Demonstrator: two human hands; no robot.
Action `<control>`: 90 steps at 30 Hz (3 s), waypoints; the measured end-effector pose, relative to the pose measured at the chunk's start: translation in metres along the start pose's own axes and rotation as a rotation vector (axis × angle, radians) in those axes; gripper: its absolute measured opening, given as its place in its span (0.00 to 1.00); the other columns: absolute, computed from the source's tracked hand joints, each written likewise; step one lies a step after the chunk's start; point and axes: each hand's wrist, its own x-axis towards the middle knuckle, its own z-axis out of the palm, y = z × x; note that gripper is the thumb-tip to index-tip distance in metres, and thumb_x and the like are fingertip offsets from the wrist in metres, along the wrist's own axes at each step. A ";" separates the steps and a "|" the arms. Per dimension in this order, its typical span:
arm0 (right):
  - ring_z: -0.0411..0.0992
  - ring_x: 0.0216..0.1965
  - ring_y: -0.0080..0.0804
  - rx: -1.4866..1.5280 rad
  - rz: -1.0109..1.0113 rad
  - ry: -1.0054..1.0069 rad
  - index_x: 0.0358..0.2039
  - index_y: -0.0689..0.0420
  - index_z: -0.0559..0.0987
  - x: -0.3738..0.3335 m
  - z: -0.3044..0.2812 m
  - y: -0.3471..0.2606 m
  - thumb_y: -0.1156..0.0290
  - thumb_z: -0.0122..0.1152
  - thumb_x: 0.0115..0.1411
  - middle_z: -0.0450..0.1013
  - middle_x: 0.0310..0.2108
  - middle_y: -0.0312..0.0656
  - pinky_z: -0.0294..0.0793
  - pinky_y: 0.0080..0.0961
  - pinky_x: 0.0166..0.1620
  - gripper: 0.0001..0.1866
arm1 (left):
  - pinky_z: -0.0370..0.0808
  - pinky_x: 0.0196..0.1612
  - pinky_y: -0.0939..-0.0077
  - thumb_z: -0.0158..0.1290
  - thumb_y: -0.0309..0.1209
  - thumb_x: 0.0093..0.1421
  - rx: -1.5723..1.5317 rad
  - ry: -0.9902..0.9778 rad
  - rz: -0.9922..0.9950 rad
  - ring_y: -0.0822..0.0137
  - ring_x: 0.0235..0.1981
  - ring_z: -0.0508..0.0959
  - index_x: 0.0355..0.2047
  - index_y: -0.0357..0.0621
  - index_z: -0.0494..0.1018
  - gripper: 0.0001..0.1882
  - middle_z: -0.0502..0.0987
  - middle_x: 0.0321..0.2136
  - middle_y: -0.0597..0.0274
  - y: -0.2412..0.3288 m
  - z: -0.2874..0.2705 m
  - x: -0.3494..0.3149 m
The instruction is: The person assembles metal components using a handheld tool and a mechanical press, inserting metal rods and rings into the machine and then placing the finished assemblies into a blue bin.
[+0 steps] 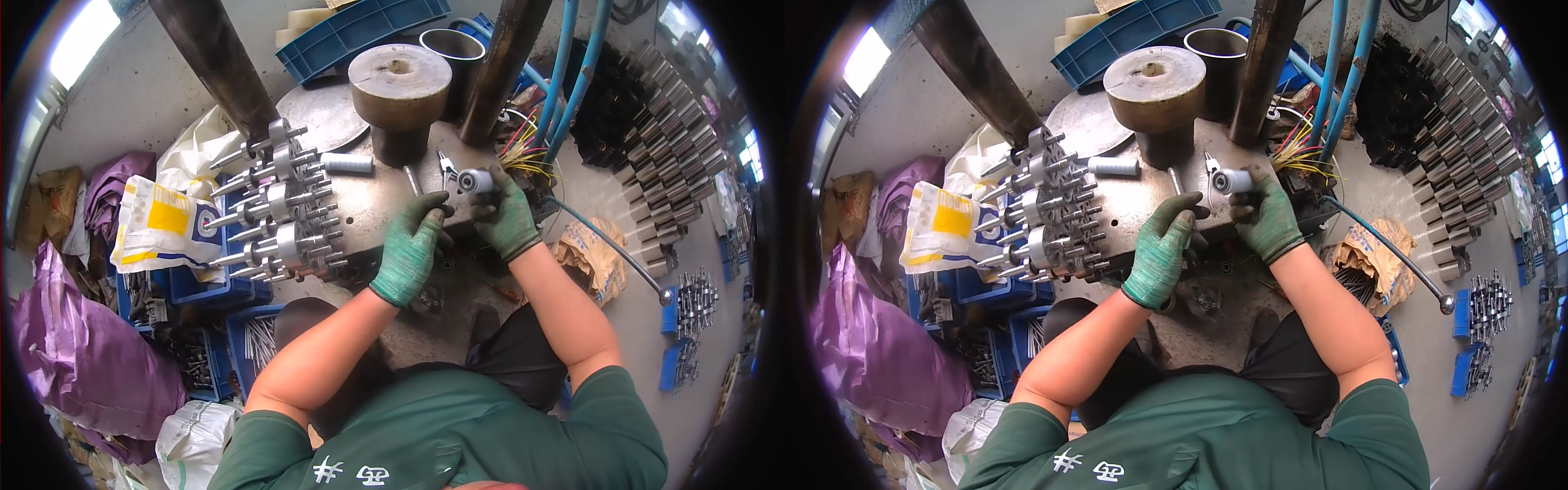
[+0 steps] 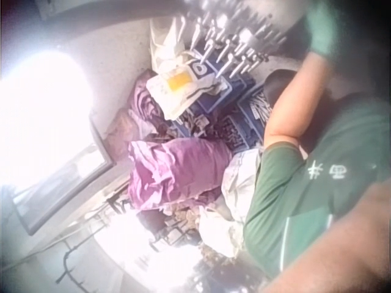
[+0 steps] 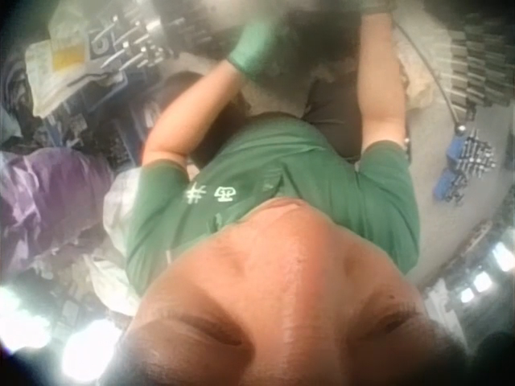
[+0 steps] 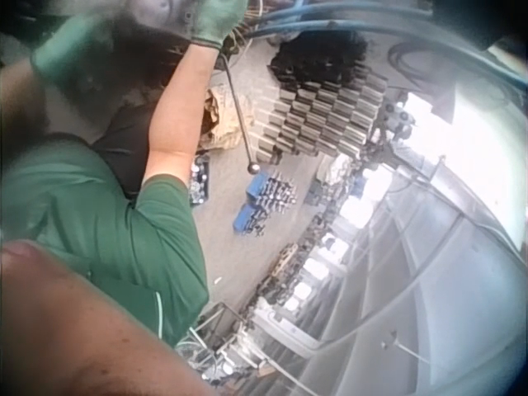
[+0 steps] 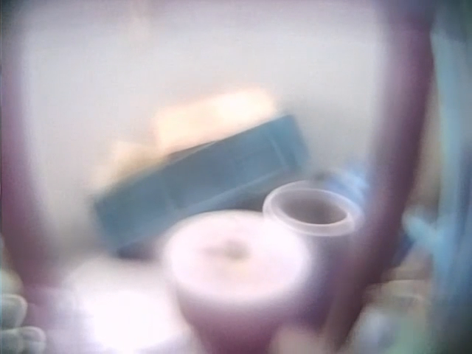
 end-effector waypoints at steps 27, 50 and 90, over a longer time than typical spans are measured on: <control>0.78 0.34 0.23 -0.843 -1.132 -0.184 0.67 0.51 0.68 -0.037 0.059 -0.041 0.73 0.66 0.66 0.79 0.45 0.41 0.80 0.18 0.33 0.30 | 0.72 0.28 0.79 0.39 0.55 0.77 -0.212 0.032 -0.294 0.74 0.25 0.75 0.57 0.36 0.74 0.32 0.82 0.41 0.54 -0.020 -0.014 -0.002; 0.69 0.61 0.35 -1.104 -0.478 -0.608 0.54 0.60 0.76 -0.080 0.001 0.010 0.77 0.55 0.52 0.72 0.59 0.44 0.64 0.33 0.67 0.25 | 0.74 0.47 0.65 0.49 0.36 0.68 0.255 0.034 0.260 0.64 0.40 0.78 0.40 0.35 0.75 0.14 0.78 0.35 0.52 -0.027 -0.010 0.001; 0.80 0.42 0.33 -1.336 -1.102 -0.336 0.46 0.64 0.82 -0.065 0.007 -0.051 0.81 0.62 0.59 0.82 0.40 0.45 0.78 0.26 0.49 0.14 | 0.61 0.20 0.84 0.61 0.43 0.67 -0.462 0.485 -0.060 0.79 0.18 0.65 0.32 0.59 0.71 0.12 0.67 0.21 0.77 0.094 -0.143 -0.091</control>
